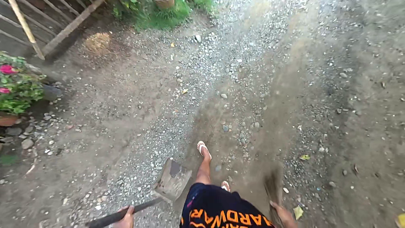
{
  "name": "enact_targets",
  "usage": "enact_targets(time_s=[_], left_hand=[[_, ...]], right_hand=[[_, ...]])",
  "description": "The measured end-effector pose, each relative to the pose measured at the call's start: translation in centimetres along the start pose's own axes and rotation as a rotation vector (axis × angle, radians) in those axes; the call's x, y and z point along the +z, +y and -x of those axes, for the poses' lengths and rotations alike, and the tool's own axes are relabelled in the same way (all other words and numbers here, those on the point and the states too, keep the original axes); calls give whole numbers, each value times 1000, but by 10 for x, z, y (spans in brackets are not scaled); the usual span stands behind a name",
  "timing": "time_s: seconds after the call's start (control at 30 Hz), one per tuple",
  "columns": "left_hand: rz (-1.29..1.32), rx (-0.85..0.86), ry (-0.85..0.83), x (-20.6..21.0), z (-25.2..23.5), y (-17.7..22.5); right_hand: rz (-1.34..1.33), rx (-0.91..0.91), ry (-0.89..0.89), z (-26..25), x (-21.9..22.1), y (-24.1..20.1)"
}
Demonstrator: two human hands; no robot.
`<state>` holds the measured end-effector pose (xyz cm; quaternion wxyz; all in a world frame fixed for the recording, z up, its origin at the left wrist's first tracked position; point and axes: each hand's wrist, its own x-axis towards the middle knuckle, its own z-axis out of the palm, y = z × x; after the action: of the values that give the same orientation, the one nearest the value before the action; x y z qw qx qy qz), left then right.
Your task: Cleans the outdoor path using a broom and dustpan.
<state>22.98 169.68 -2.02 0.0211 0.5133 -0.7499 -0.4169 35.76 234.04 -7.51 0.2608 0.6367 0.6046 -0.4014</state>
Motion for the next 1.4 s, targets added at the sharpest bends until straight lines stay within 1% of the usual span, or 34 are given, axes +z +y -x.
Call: enact_targets(time_s=[0.07,0.13,0.2,0.3,0.4,0.47,0.53,0.63,0.8,0.87,0.97,1.03,1.17,1.3,1.4], left_hand=[[-6,-7,15,24,-22,16],[-32,-39,16,47,-46,39],[-61,-102,2,55,-59,62],[-31,-90,-22,86,-97,106],[-3,-47,-47,105,-124,135],[40,-25,-51,121,-137,153],[66,-12,-43,143,-154,170],[75,-3,-22,177,-173,203],[28,18,21,242,-207,256],[38,30,47,273,-223,281],[-6,23,76,312,-242,310],[-21,21,91,336,-254,325],[-41,29,84,379,-274,340],[-60,7,101,406,-284,350],[-65,9,67,421,-296,360]], right_hand=[[16,-28,-70,6,32,-71],[106,-148,-96,22,57,-142],[254,-245,-104,48,69,-194],[532,-373,-90,58,86,-292],[736,-400,-212,55,105,-378],[897,-421,-232,60,127,-444],[1059,-458,-226,67,157,-511],[1185,-515,-210,68,208,-586],[1170,-593,-213,51,313,-704],[1172,-609,-216,43,359,-759],[1205,-617,-199,30,417,-825],[1243,-618,-188,23,451,-860],[1299,-610,-156,8,498,-899],[1250,-556,-183,-2,530,-900],[1318,-530,-206,-5,552,-887]])
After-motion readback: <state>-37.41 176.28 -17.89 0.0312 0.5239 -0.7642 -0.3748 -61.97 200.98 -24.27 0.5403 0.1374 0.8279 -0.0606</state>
